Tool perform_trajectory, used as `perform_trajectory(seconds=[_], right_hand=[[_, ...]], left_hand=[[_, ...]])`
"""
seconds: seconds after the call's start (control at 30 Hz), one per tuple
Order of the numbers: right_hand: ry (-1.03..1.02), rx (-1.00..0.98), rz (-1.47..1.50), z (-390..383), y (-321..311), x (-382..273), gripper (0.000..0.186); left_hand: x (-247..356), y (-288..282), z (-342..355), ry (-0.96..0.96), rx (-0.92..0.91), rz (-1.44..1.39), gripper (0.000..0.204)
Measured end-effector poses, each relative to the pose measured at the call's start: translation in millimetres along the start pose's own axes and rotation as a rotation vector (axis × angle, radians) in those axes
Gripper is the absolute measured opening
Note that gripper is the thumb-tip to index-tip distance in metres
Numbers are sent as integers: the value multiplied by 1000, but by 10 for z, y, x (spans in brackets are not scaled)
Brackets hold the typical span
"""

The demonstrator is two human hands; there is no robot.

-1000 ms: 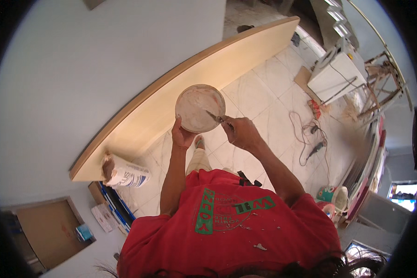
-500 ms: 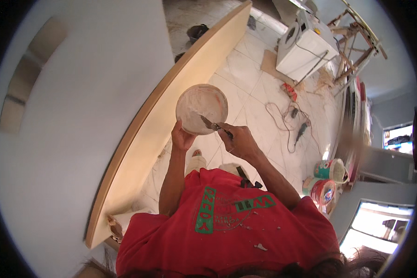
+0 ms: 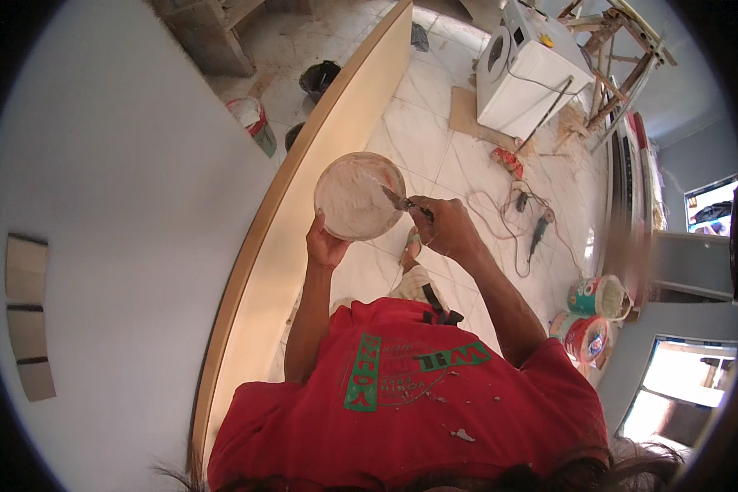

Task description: The person scoops plaster powder from a bag into a small container using a spatula, mixes it by hand with a spatula, and then applies a portion of the mixture to a gap in a concrete wall structure.

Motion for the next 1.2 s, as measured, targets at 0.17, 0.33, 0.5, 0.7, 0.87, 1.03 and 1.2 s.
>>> perform_trajectory(seconds=[0.17,0.33,0.5,0.7,0.87,1.03,1.2], right_hand=[[-64,-19,-74,957,-248,625,20],[-176,49,-51,1836,-892,984,21],[-169,-67,-111,2349,-1303,1301,21],[-76,-87,-170,2943,-1155,1689,27],[-58,-22,-154,3663,-1184,1903,28],[-56,151,-123,4527,-1559,2006,27],[-21,95,-57,5259,-1510,2029,25]], left_hand=[[-81,301,962,52,-10,-94,80],[-212,876,1929,116,-45,-80,80],[-310,1136,2705,123,40,-75,79],[-345,1350,3661,84,-29,-101,80],[-238,1362,4512,30,-47,-138,79],[-18,1361,5309,-27,-40,-142,74],[237,1495,5917,-55,-103,-120,75]])
Point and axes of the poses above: each hand's wrist, its own z-axis towards the middle knuckle, its own y-axis out of the palm, x = y × z, the point moved 8 cm from there along z, towards the middle knuckle, and after that the axes turned 3 degrees about x, right-handed, at the moved point
